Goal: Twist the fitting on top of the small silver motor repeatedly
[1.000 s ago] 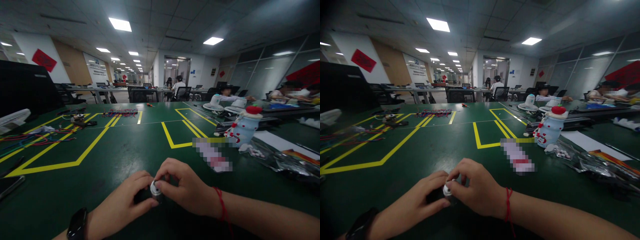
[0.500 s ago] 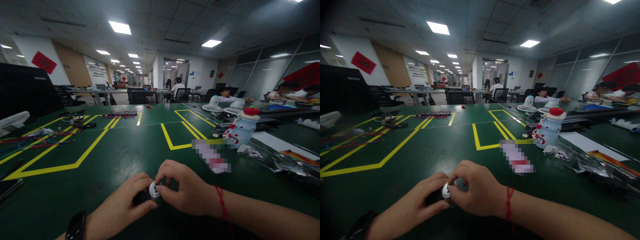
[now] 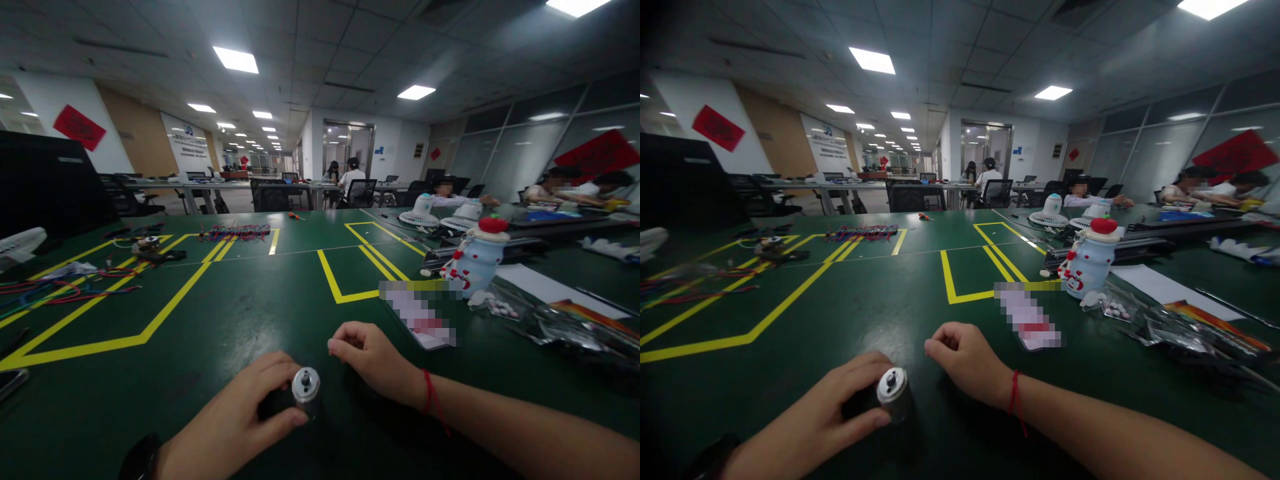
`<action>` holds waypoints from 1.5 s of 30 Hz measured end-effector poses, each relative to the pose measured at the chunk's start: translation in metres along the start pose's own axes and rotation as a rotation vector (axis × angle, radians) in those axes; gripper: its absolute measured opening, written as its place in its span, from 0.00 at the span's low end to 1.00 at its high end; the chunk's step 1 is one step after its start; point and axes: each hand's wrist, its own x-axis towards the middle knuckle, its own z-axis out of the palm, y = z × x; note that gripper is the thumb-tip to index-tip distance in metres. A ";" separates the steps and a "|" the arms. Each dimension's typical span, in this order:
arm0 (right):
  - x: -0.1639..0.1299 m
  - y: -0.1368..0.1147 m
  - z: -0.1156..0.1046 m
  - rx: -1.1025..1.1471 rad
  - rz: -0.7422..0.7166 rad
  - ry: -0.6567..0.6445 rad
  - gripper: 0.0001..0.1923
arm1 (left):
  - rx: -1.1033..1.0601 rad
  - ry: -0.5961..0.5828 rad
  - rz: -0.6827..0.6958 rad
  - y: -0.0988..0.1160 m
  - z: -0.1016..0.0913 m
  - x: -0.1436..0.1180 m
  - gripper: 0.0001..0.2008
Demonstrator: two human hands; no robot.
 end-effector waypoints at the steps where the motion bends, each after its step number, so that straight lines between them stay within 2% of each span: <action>1: -0.001 -0.001 0.001 -0.010 -0.004 -0.002 0.08 | 0.000 0.000 -0.001 0.000 0.000 0.000 0.07; 11: -0.002 0.003 0.002 -0.112 -0.036 -0.015 0.08 | 0.004 -0.002 -0.006 -0.001 0.001 -0.001 0.06; 14: -0.006 0.000 0.004 -0.198 -0.176 -0.005 0.05 | 0.001 -0.002 0.000 -0.003 0.001 0.000 0.06; 17: -0.012 -0.009 0.008 -0.197 -0.355 -0.023 0.11 | 0.002 0.011 0.018 -0.005 0.003 0.000 0.06; 19: -0.014 -0.015 0.010 -0.177 -0.414 -0.072 0.11 | 0.002 0.020 0.027 -0.006 0.004 0.000 0.05; 23: -0.015 -0.022 0.015 -0.194 -0.400 -0.108 0.07 | -0.005 0.017 0.028 -0.006 0.004 0.000 0.04; 30: -0.016 -0.023 0.016 -0.203 -0.403 -0.083 0.07 | -0.012 0.010 0.020 -0.004 0.005 -0.001 0.05; 39: -0.013 -0.027 0.004 -0.166 -0.313 0.042 0.04 | -0.019 0.015 0.012 -0.003 0.003 0.001 0.06; 41: -0.013 -0.024 -0.003 -0.218 -0.326 -0.026 0.02 | -0.014 0.008 0.015 -0.003 0.003 0.000 0.05; 45: -0.010 -0.010 -0.015 -0.417 -0.406 -0.285 0.03 | -0.005 0.003 0.013 -0.002 0.001 -0.001 0.06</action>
